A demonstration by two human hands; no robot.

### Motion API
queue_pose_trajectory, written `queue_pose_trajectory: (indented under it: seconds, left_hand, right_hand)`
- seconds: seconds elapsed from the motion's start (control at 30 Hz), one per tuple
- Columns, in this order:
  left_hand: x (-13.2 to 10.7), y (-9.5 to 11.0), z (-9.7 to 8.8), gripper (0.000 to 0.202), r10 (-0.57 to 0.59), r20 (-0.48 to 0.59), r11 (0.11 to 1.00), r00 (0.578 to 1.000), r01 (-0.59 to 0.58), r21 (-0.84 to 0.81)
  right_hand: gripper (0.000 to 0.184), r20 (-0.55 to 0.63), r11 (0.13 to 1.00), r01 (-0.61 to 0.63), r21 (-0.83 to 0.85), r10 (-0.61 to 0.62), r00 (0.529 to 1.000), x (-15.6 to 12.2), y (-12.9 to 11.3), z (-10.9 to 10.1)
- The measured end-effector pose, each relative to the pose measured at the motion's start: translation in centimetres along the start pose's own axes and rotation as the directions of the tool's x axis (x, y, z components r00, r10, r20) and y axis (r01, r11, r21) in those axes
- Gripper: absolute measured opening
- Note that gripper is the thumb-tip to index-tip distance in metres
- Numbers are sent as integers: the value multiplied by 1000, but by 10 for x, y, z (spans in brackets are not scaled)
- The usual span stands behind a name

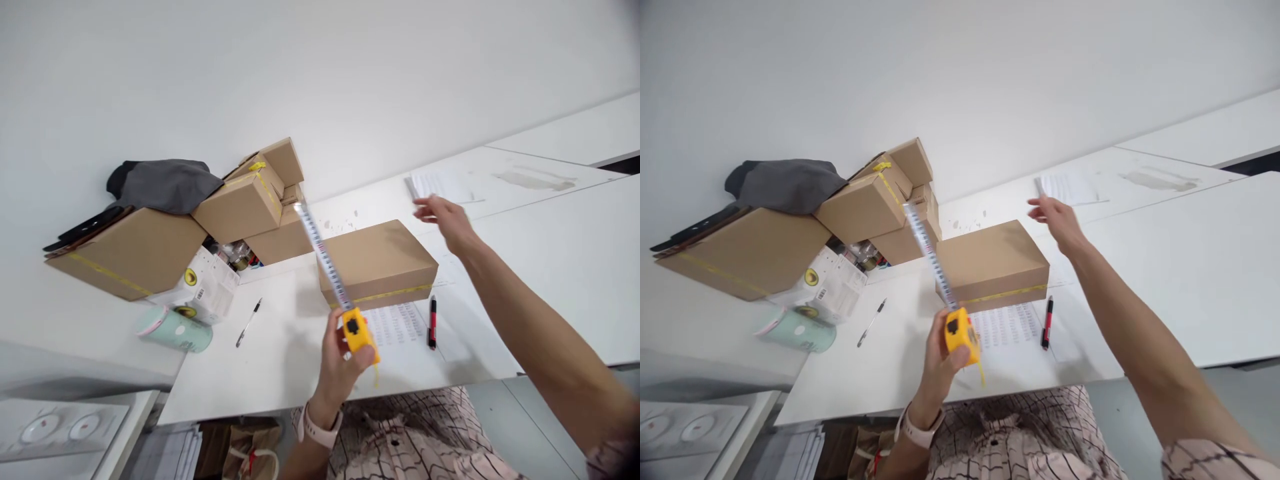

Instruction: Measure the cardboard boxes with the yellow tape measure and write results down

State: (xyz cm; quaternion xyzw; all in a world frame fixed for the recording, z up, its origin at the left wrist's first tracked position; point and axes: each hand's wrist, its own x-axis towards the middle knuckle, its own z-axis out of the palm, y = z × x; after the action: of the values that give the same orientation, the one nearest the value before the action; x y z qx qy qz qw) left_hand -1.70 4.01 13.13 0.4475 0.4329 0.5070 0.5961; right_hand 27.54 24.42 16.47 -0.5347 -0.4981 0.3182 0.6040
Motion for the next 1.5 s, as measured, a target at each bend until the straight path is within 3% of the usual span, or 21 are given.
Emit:
queue_pose_trajectory:
  seconds: [0.07,0.13,0.23,0.3,0.5,0.6,0.7,0.77,0.83,0.97,1.07,1.5]
  left_hand:
    - [-4,-6,-23,82,50,-139,997,989,-42,59]
    - [2,-11,-38,77,63,-188,995,980,-47,86]
    - [20,-12,-46,65,66,-148,993,987,-51,104]
    - [32,-5,-47,61,70,-98,992,993,-59,114]
    - [65,42,-52,57,138,-22,984,990,-134,119]
    - [80,60,-51,58,152,-12,981,988,-149,126]
    - [83,64,-40,56,220,-47,967,974,-212,145]
    - [76,59,-26,55,271,-57,952,961,-259,161]
    - [66,47,-9,56,241,7,959,970,-240,149]
    - [52,7,24,57,27,220,999,975,-35,32]
    - [52,-19,39,55,-41,280,999,959,45,-8]
    - [52,-48,50,56,-86,259,996,962,77,47]
  right_hand:
    - [60,-95,996,-39,-83,31,995,-30,15,-25]
    - [66,-59,978,-98,-182,89,994,-58,31,-38]
    - [72,85,961,-86,-262,112,990,-84,41,-34]
    - [68,151,959,-15,-283,60,987,-86,34,-25]
    - [47,124,896,127,-425,-82,989,-41,-9,-4]
    - [40,87,814,236,-530,-224,971,-11,-12,8]
    - [36,138,750,378,-543,-364,921,14,-10,23]
    - [35,211,719,408,-563,-352,912,24,-10,33]
    - [36,249,695,385,-607,-294,923,30,-12,41]
    - [40,230,661,348,-665,-262,937,29,-17,51]
    - [44,235,642,352,-681,-263,936,25,-18,53]
    - [55,175,649,277,-709,-218,960,23,-30,66]
